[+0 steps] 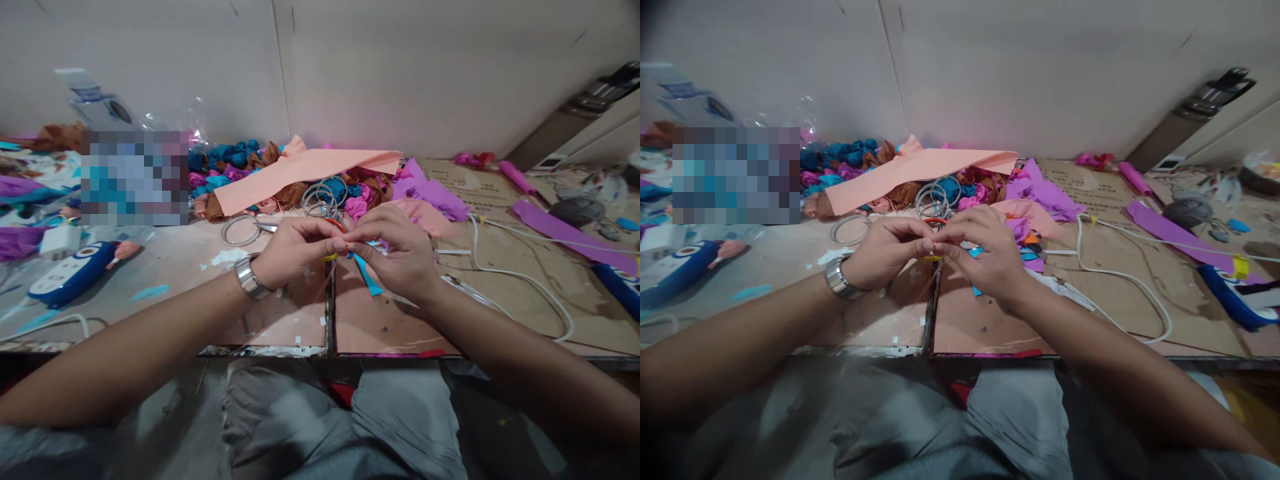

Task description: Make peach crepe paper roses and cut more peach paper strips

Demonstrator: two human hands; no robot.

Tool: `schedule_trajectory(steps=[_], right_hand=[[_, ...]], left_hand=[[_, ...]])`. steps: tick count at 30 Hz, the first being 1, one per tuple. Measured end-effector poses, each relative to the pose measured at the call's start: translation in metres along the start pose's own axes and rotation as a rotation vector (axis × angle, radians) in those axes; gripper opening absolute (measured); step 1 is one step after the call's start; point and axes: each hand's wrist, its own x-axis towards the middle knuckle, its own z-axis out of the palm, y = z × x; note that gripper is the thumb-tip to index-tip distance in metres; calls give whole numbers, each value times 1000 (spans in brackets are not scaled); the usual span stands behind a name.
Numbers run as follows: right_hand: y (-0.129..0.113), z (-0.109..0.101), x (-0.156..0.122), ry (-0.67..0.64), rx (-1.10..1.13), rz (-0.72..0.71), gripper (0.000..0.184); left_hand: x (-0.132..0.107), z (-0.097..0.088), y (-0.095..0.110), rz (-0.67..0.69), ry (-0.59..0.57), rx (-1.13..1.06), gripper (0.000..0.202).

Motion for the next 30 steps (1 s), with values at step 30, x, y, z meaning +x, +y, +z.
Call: schedule_trajectory(steps=[30], right_hand=[[-3, -1, 2, 5, 62, 71, 10]], left_hand=[[-4, 9, 10, 80, 35, -2, 34]])
